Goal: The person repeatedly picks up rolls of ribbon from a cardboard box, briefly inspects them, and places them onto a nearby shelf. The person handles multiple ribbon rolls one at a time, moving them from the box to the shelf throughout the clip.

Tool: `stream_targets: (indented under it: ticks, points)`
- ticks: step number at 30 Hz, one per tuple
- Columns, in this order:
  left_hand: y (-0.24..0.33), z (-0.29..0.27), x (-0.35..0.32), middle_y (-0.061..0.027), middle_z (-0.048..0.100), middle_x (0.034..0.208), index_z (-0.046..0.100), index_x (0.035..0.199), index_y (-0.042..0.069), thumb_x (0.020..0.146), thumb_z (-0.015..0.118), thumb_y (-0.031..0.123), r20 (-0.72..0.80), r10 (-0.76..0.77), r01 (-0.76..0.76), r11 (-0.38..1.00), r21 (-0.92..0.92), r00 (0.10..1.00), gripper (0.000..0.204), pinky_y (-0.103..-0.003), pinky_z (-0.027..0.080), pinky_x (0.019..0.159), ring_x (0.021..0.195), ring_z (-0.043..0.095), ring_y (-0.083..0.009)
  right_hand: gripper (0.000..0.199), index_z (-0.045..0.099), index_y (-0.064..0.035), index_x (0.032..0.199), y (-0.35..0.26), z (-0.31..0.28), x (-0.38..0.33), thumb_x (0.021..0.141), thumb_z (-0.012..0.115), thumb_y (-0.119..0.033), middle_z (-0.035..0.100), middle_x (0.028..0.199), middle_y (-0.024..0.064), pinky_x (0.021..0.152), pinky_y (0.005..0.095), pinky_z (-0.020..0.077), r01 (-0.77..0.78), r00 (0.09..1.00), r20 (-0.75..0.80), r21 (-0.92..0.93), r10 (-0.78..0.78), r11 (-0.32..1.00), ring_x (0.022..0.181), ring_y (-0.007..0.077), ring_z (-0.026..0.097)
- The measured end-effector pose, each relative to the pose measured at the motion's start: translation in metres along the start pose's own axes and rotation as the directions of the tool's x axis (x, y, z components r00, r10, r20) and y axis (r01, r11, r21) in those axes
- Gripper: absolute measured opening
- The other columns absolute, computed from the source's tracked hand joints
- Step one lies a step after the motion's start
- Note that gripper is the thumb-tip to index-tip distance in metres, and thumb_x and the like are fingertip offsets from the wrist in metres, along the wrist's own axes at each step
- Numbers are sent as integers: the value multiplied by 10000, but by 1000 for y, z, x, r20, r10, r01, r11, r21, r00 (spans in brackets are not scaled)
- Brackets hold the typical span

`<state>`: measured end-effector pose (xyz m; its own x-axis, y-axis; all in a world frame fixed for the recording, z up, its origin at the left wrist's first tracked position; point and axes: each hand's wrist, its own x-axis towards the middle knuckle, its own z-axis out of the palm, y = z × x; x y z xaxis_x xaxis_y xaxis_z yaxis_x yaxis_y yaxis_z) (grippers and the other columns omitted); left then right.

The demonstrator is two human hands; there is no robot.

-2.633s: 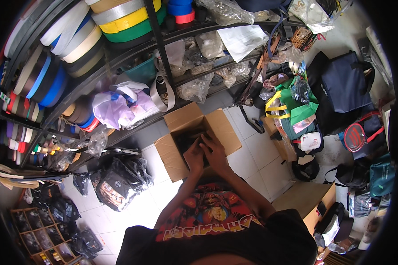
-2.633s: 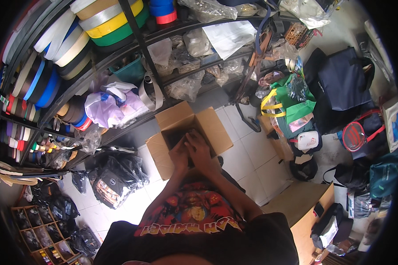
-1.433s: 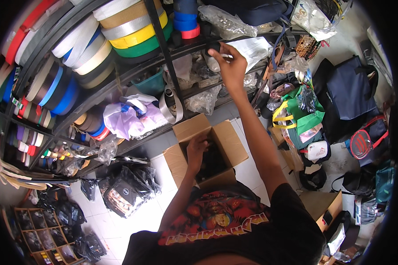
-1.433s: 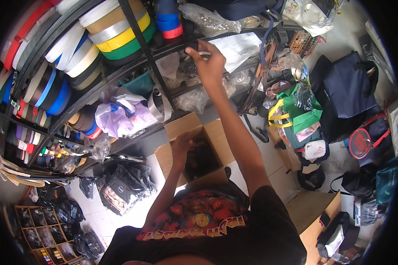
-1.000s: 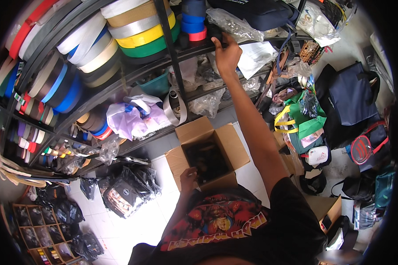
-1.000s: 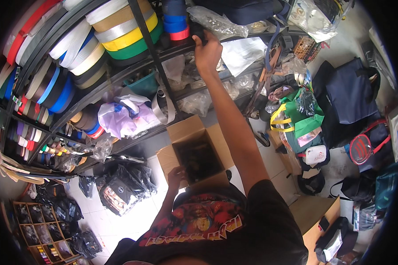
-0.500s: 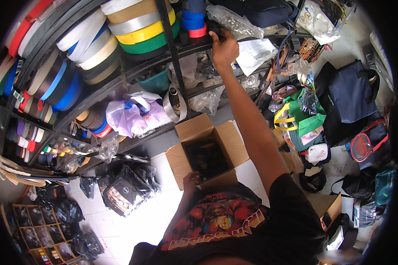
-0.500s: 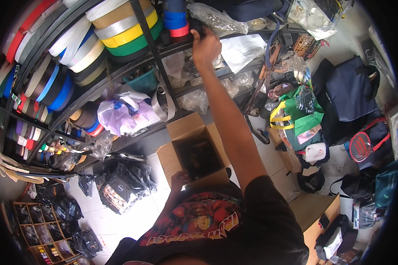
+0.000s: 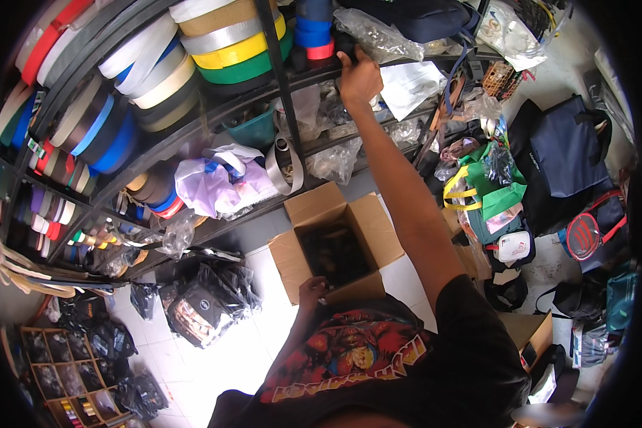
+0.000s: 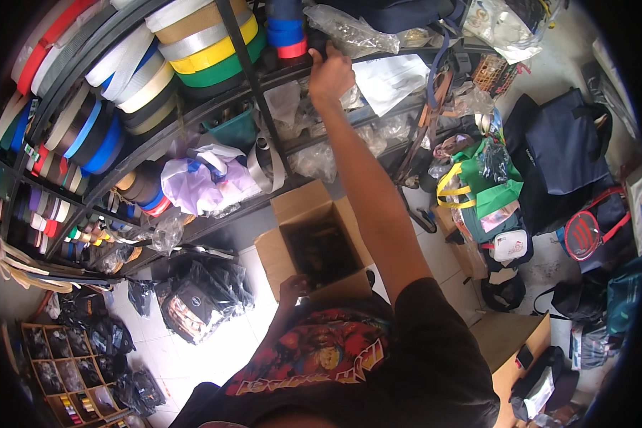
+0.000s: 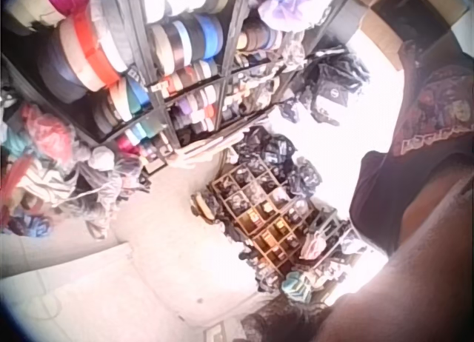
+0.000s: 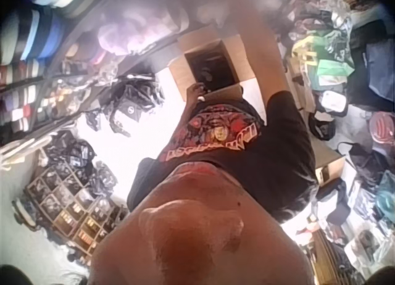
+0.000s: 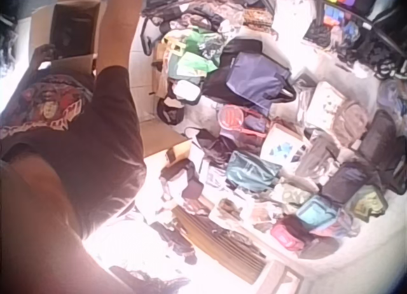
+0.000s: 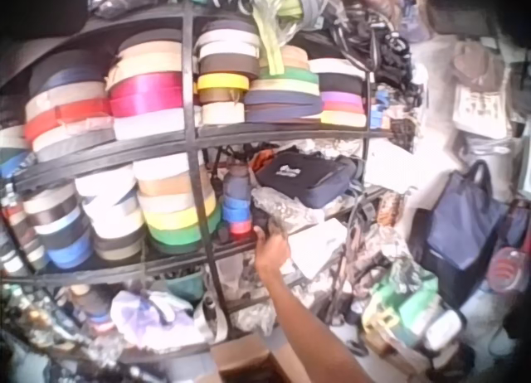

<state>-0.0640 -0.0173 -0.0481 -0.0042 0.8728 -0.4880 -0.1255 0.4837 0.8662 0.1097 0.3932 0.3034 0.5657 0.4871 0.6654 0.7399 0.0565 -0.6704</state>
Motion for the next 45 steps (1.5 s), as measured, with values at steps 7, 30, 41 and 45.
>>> stream_targets:
  ticks: [7, 30, 41, 45]
  points:
    - [3, 0, -10, -118, 700, 1030, 667, 1148, 8, 921, 634, 75, -14, -47, 46, 998, -51, 999, 239, -311, 571, 690, 809, 681, -186, 435, 732, -93, 1127, 4, -8, -7, 793, 786, -367, 711, 890, 113, 717, 435, 527, -35, 999, 17, 70, 34, 997, 867, 310, 671]
    - [-35, 16, 72, -225, 683, 1035, 656, 1080, 4, 840, 633, 90, 61, 176, -168, 695, 699, 983, 256, -452, 506, 924, 1038, 647, -383, 622, 512, -95, 1385, 309, -249, -412, 813, 726, -215, 495, 1439, 149, 1065, 471, 422, 127, -213, 977, 35, -7, 991, 1294, 365, 488]
    - [-105, 27, 163, -343, 190, 1535, 297, 1511, 69, 852, 600, 64, 110, 280, -204, 332, 921, 954, 725, -503, 416, 1076, 1351, 358, -503, 831, 284, -138, 1539, 292, -266, -412, 818, 697, -105, 256, 1607, 101, 1102, 482, 400, 65, -174, 984, -19, 30, 998, 1371, 376, 404]
    - [-115, 28, 180, -324, 338, 1466, 392, 1447, 71, 893, 579, 109, -1, -108, 22, 188, 982, 994, 585, -488, 417, 1071, 1296, 442, -462, 840, 270, -158, 1547, 281, -266, -394, 821, 686, -91, 238, 1617, 82, 1098, 469, 408, 2, -245, 966, -83, 81, 997, 1367, 364, 414]
